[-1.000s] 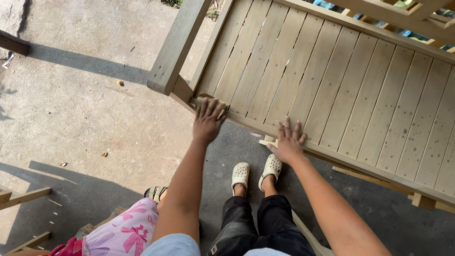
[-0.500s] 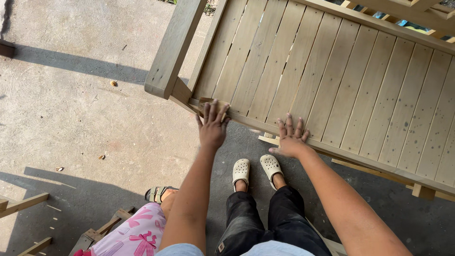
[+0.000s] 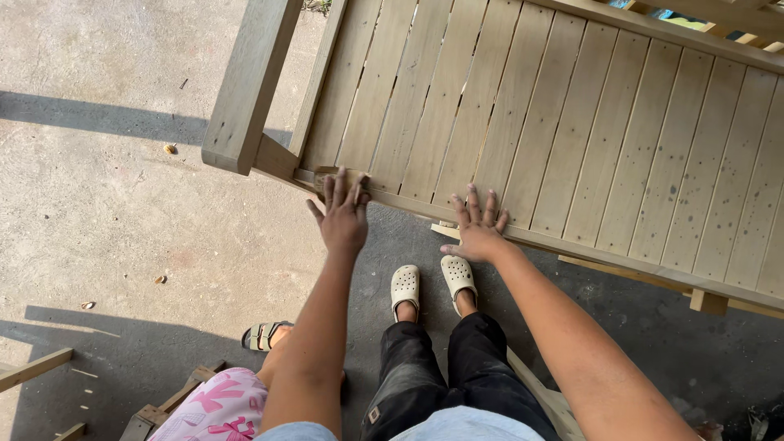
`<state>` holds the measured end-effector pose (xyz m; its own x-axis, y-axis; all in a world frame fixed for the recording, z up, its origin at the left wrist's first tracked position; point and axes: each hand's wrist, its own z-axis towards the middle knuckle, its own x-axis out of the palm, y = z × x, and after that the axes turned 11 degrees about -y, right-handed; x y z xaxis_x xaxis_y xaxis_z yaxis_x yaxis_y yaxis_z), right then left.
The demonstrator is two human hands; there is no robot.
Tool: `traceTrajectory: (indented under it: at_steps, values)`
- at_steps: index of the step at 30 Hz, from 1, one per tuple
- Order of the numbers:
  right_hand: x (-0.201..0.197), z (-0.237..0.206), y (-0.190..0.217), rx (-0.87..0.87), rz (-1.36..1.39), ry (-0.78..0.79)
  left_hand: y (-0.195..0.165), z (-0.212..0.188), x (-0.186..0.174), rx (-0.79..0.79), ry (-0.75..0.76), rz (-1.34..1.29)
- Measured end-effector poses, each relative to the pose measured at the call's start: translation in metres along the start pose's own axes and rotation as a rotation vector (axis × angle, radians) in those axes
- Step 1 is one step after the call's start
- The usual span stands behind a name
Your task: The person sands the slatted seat and backrest of a wooden bench using a sanding block. They move systematically across the seat planks and then sand the horizontal and vertical members of the backrest.
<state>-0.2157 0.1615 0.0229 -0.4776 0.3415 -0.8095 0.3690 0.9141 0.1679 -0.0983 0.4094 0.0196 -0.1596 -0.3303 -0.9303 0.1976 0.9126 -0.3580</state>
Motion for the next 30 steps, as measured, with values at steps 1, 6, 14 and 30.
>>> traceTrajectory:
  at_steps: [1,6,14,30]
  values:
    - [0.0,0.0,0.0,0.003,0.002,0.007,0.007,0.004,0.0,-0.083,-0.009,0.038]
    - [-0.006,0.001,0.003,0.009,-0.014,0.023,-0.03,-0.03,0.026,0.293,-0.202,0.012]
    - [-0.015,-0.001,0.001,-0.071,0.021,0.066,0.002,0.004,-0.015,-0.081,-0.124,0.037]
    - [-0.044,-0.016,-0.157,-0.606,-0.331,0.012,-0.15,-0.073,0.057,-0.164,-0.377,-0.226]
